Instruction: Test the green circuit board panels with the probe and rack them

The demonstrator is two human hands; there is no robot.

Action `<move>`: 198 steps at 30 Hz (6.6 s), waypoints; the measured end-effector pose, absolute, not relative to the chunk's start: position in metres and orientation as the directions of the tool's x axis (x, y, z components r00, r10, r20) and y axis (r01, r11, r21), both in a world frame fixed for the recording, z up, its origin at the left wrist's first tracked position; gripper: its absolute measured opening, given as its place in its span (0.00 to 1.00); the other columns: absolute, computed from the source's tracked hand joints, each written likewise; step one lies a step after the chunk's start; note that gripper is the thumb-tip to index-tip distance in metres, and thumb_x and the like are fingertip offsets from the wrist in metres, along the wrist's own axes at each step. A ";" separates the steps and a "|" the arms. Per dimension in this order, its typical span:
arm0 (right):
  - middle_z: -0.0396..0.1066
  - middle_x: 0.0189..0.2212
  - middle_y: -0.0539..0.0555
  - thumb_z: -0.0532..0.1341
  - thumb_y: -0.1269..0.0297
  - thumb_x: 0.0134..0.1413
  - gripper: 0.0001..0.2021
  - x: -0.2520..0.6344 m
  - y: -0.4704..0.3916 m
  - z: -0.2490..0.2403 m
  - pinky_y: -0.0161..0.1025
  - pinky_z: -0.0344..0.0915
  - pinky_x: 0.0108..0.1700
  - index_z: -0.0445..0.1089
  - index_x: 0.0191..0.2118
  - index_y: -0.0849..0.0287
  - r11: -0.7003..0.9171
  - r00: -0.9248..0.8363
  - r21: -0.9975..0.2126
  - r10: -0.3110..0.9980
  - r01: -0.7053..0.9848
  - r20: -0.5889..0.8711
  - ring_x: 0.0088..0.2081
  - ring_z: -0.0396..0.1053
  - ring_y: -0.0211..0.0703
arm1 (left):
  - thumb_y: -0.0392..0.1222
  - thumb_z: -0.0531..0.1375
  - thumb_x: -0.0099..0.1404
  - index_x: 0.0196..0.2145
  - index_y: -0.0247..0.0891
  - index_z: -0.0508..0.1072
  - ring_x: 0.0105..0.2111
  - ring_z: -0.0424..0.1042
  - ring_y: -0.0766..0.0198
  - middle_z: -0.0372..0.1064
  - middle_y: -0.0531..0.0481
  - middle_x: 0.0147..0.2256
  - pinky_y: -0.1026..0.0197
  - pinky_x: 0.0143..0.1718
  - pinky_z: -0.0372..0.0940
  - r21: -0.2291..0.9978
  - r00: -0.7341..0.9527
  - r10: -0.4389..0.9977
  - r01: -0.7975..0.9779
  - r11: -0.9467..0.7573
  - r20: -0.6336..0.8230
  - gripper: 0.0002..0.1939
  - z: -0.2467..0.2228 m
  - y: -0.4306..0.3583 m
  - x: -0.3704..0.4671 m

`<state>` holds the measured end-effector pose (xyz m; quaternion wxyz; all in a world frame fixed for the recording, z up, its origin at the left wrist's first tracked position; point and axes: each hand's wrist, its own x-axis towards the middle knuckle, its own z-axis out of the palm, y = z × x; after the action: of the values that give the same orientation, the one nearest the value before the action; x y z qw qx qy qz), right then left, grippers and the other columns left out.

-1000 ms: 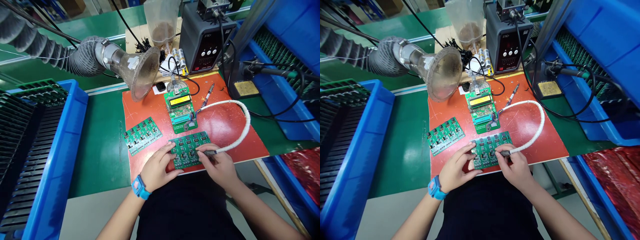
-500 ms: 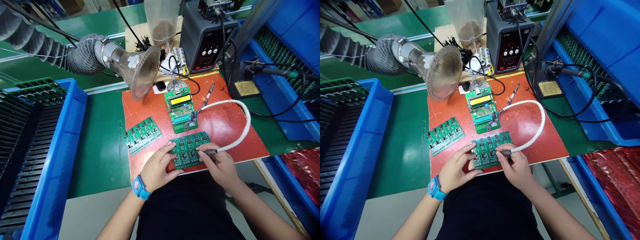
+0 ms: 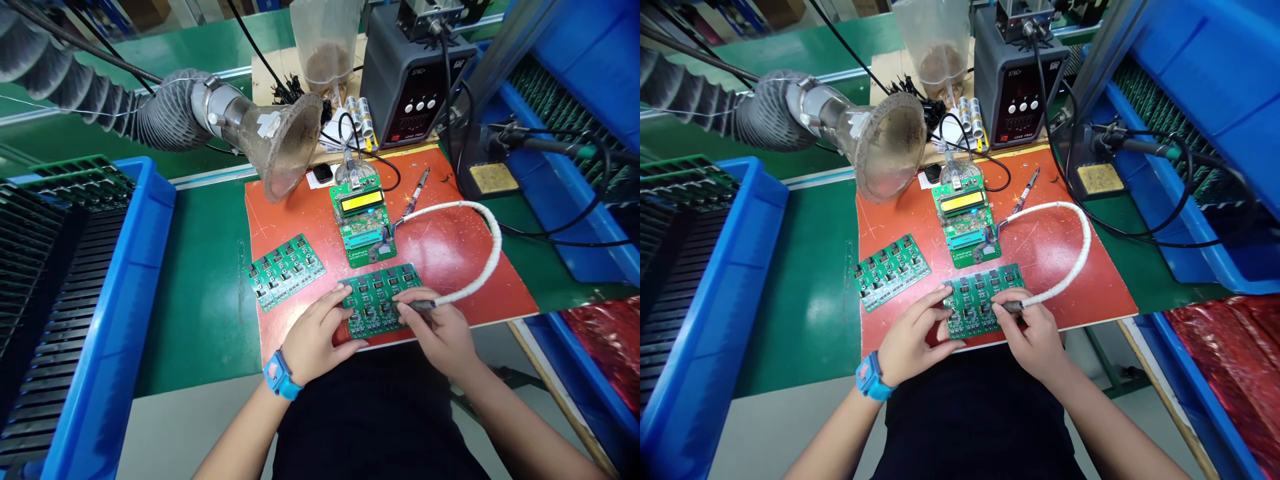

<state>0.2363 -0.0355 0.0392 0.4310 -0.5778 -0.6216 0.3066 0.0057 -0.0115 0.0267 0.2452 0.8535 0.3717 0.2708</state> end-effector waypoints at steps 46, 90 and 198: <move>0.71 0.37 0.54 0.57 0.67 0.64 0.02 0.237 -0.038 0.032 0.36 0.70 0.32 0.67 0.40 0.57 0.166 0.016 -0.880 0.981 0.444 0.193 0.31 0.73 0.40 | 0.50 0.63 0.64 0.58 0.43 0.66 0.59 0.61 0.46 0.57 0.38 0.61 0.43 0.55 0.66 0.509 0.663 0.711 0.540 -0.671 0.234 0.26 0.028 -0.007 0.005; 0.72 0.38 0.56 0.59 0.67 0.62 0.03 0.220 -0.037 0.036 0.42 0.75 0.36 0.69 0.41 0.57 0.198 -0.031 -0.847 0.977 0.493 0.210 0.36 0.75 0.45 | 0.54 0.62 0.64 0.57 0.40 0.68 0.60 0.62 0.47 0.59 0.38 0.61 0.44 0.57 0.65 0.524 0.648 0.718 0.532 -0.665 0.254 0.27 0.025 -0.008 0.005; 0.72 0.35 0.55 0.58 0.67 0.63 0.03 0.215 -0.031 0.040 0.35 0.70 0.27 0.68 0.38 0.58 0.207 -0.035 -0.863 0.976 0.462 0.215 0.29 0.73 0.40 | 0.53 0.67 0.58 0.66 0.41 0.50 0.62 0.59 0.44 0.52 0.32 0.63 0.42 0.58 0.65 0.649 0.584 0.781 0.511 -0.564 0.219 0.46 0.022 -0.011 0.003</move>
<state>0.2153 -0.0306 0.0396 0.4223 -0.5513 -0.6519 0.3045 0.0027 -0.0107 0.0219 0.2703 0.8480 0.3810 0.2504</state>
